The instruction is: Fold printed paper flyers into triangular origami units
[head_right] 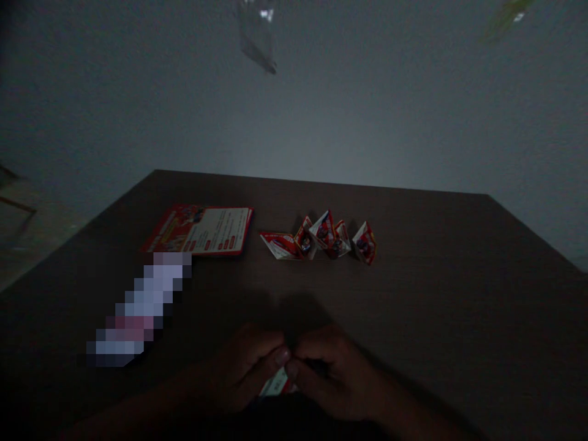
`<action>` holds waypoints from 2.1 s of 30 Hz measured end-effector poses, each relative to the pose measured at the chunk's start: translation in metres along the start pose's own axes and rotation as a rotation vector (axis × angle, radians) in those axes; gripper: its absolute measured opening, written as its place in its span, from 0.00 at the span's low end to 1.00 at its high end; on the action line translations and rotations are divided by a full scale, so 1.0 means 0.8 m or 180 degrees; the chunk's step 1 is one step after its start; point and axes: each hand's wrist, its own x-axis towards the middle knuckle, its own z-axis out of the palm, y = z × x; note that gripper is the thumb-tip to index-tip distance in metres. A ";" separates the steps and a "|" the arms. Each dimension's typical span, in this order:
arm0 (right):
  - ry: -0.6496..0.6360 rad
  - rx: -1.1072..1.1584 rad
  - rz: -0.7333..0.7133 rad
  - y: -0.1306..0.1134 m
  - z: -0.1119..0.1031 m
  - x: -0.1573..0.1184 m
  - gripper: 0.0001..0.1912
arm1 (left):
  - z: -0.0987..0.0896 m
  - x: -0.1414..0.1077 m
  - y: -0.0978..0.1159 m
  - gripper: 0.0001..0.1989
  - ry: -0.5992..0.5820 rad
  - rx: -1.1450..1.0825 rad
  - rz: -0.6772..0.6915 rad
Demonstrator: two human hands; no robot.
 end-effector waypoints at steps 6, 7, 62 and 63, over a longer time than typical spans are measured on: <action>0.0199 -0.0162 0.0017 -0.003 -0.001 -0.001 0.16 | 0.001 0.001 -0.003 0.19 0.0162 -0.0343 -0.0175; 0.0201 -0.0150 0.0036 -0.002 -0.001 -0.001 0.16 | 0.001 0.001 -0.004 0.19 0.0204 -0.0330 -0.0184; 0.1217 0.0097 0.0318 0.006 -0.005 -0.008 0.14 | 0.001 -0.001 -0.013 0.18 0.0485 -0.0611 -0.0466; 0.1234 0.0121 0.0321 0.006 -0.005 -0.008 0.15 | 0.001 0.000 -0.012 0.18 0.0478 -0.0648 -0.0479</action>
